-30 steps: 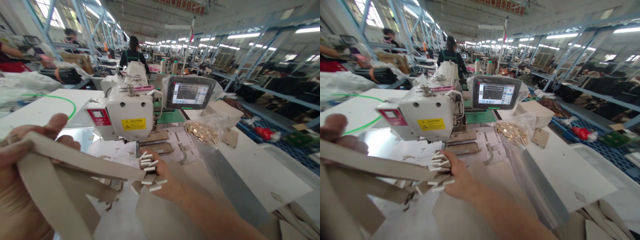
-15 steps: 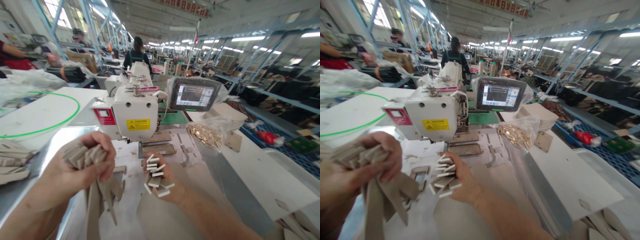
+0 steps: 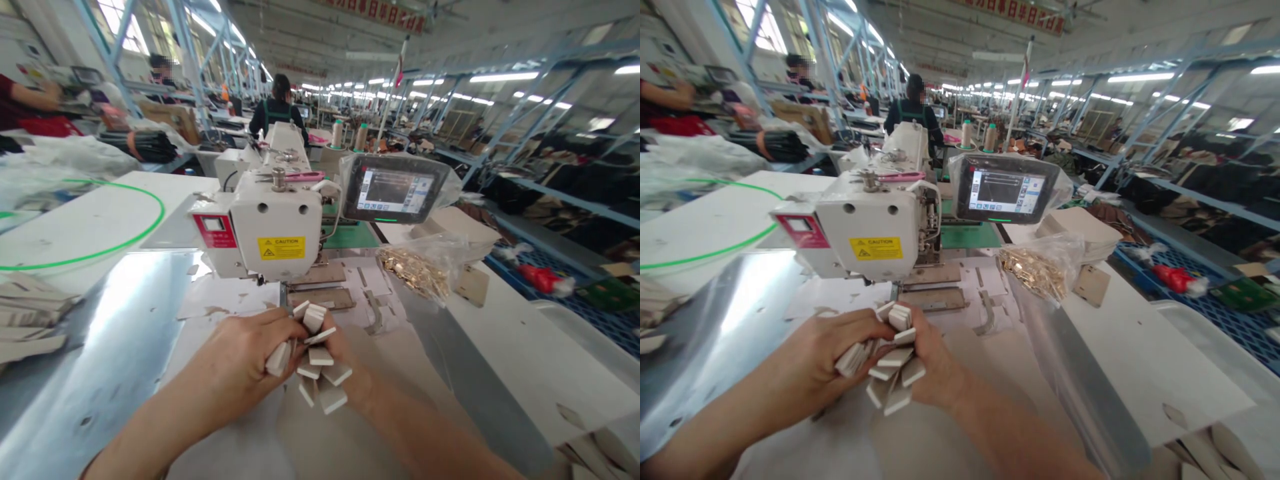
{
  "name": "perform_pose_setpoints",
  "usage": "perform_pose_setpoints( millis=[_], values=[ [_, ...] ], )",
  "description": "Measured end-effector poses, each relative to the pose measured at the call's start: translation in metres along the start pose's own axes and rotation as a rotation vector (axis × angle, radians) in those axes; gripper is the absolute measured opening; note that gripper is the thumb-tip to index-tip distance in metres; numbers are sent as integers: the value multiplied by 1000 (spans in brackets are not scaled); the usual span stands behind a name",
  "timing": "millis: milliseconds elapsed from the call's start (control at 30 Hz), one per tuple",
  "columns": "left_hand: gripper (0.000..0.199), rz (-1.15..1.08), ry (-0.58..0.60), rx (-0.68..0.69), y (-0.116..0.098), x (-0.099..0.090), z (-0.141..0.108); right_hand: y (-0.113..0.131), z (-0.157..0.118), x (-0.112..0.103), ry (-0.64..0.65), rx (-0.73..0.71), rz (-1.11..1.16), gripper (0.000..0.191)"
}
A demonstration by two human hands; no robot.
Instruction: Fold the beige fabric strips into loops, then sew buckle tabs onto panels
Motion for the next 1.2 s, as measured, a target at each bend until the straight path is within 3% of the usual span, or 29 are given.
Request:
perform_pose_setpoints(
  millis=[100,233,433,533,667,833,1000,1100,1200],
  values=[
    [12,33,15,0,1,0,-1,9,1,-2,32,-109,-5,56],
    [6,-170,-112,-39,-3,-12,-1,13,2,-3,48,-116,23,66],
    [7,-476,-231,-252,2,-22,-1,8,0,1,38,-101,50,42],
    [24,-583,-307,-393,15,-25,-1,11,0,1,-86,-67,75,25],
    [30,-610,-439,-382,27,-29,-3,19,1,-5,-245,-2,45,17],
    [30,-680,-407,-384,34,-13,-2,10,2,-3,-95,9,-38,15],
    [31,-686,-371,-424,39,-1,-1,3,2,-1,-59,52,-45,14],
    [27,-665,-326,-425,40,0,-2,8,5,-2,-4,56,-16,13],
    [25,-589,-397,-401,38,-8,-9,14,9,-7,-23,102,60,11]
  ],
)
Point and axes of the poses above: each hand's wrist, its own z-axis towards the middle knuckle, its own x-axis out of the palm, y = z × x, the point moved 3 cm from there along z, towards the middle knuckle, and after that the axes turned 6 degrees about -z, right-handed, at the moved point
